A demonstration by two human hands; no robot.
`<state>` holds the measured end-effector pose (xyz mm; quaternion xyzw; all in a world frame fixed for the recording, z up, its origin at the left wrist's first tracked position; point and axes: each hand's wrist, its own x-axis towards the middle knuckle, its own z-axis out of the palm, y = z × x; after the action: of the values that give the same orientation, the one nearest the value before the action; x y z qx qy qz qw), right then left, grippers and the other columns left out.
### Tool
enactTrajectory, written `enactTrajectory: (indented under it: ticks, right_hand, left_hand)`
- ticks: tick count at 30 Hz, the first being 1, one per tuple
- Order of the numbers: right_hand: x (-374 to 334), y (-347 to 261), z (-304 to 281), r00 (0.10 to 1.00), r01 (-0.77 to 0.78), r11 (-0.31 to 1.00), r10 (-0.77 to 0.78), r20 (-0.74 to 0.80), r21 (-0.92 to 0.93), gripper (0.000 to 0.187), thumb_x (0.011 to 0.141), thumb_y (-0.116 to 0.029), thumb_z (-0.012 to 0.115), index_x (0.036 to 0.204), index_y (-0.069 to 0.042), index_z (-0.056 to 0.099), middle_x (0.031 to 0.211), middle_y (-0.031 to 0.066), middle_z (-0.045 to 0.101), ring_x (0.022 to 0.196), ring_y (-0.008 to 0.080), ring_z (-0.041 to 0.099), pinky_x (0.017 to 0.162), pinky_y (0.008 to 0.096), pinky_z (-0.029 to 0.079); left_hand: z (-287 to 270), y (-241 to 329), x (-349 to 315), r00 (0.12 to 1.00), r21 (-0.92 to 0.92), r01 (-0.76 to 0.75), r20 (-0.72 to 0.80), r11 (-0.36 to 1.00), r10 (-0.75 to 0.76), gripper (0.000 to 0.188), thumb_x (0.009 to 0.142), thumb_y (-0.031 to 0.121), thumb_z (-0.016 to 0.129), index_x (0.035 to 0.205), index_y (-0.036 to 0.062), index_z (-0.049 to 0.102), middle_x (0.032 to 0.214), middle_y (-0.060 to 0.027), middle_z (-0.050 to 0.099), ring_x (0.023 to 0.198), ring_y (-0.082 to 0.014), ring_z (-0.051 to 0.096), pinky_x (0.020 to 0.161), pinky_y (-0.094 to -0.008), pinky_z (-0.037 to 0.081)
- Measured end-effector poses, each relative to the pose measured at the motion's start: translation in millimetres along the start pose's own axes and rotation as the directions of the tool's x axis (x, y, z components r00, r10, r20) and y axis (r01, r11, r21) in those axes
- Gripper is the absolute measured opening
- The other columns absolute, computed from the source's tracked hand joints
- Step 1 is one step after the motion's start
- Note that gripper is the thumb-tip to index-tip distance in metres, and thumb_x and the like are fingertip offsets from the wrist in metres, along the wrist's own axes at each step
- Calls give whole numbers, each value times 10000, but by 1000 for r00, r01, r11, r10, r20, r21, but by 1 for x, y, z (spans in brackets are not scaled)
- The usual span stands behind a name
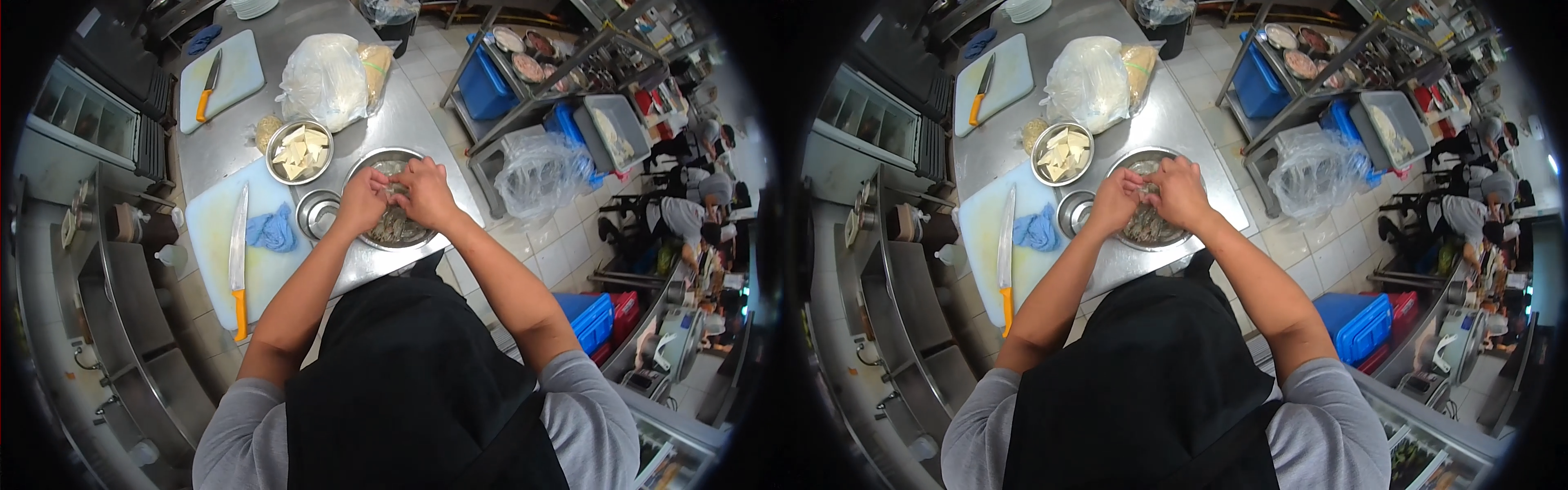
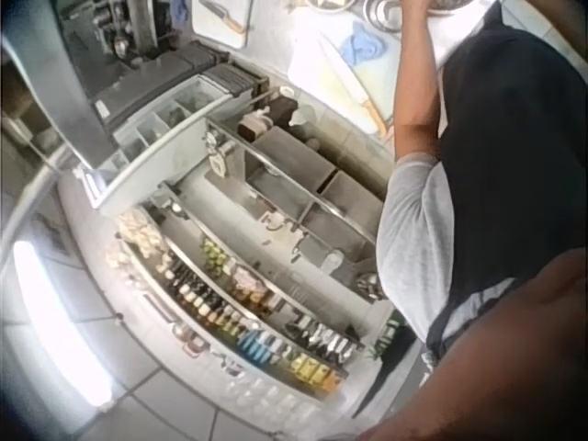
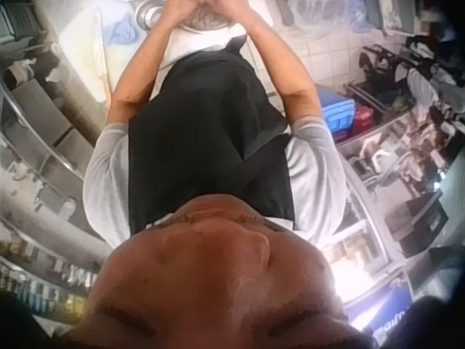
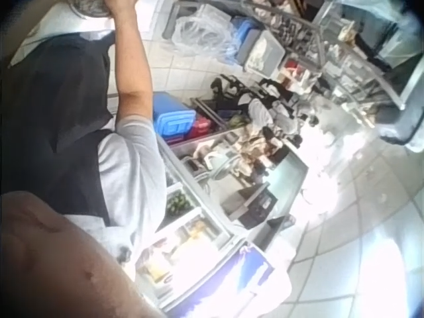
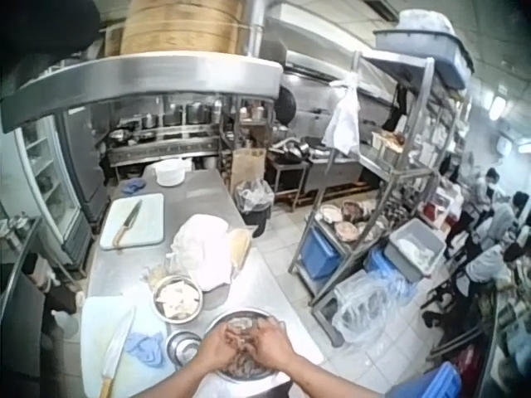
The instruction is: Peeling and prepping raw shrimp in a commercial kitchen prep area.
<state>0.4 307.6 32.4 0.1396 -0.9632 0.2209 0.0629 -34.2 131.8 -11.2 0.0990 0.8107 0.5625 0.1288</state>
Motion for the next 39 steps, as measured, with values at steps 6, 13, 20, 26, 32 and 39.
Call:
enactTrajectory:
  ticks: [6,13,20,26,32,39]
  right_hand:
    - [-3,2,20,1000,-22,998,22,-12,55,165,798,-161,777,961,-143,777,964,66,627,1020,296,557,864,455,390]
    - [1,-6,15,997,77,994,-77,-8,73,68,828,-138,736,889,-111,722,950,69,619,985,294,549,856,451,372]
    - [8,-6,15,983,182,980,-182,14,-84,72,816,-152,745,865,-115,708,962,56,617,1010,288,542,870,449,373]
    - [-4,8,13,998,50,993,-46,38,-106,241,775,-123,760,1015,-129,735,1001,64,646,1055,294,567,907,440,400]
    - [8,-12,13,959,222,928,-152,-239,299,302,753,-60,763,1052,-70,720,956,126,688,950,354,629,873,446,499]
    - [9,-7,21,969,213,920,-155,-193,330,174,739,-46,741,912,-54,721,865,156,685,850,371,667,788,440,541]
  left_hand:
    - [-10,1,-11,998,-146,61,-13,987,-64,151,888,-29,691,1036,-32,657,874,-92,702,769,-139,670,697,-265,536]
    - [-24,-8,-18,982,-316,184,11,931,-191,98,917,33,692,981,-40,684,803,-89,723,691,-132,684,624,-268,517]
    - [-29,-10,-15,974,-204,224,7,953,-228,76,913,15,673,960,-40,695,792,-92,722,679,-141,688,612,-267,511]
    - [-44,-8,-13,971,-308,225,-11,925,-239,120,917,-26,647,1032,-44,676,822,-65,702,701,-121,653,646,-245,518]
    - [-36,0,-16,973,-351,213,-10,912,-232,143,923,-46,600,1052,-44,661,857,-84,706,728,-124,668,651,-234,523]
    - [-29,7,-14,964,-438,261,74,860,-255,112,903,-30,677,1013,-51,671,866,-102,717,727,-131,659,658,-259,537]
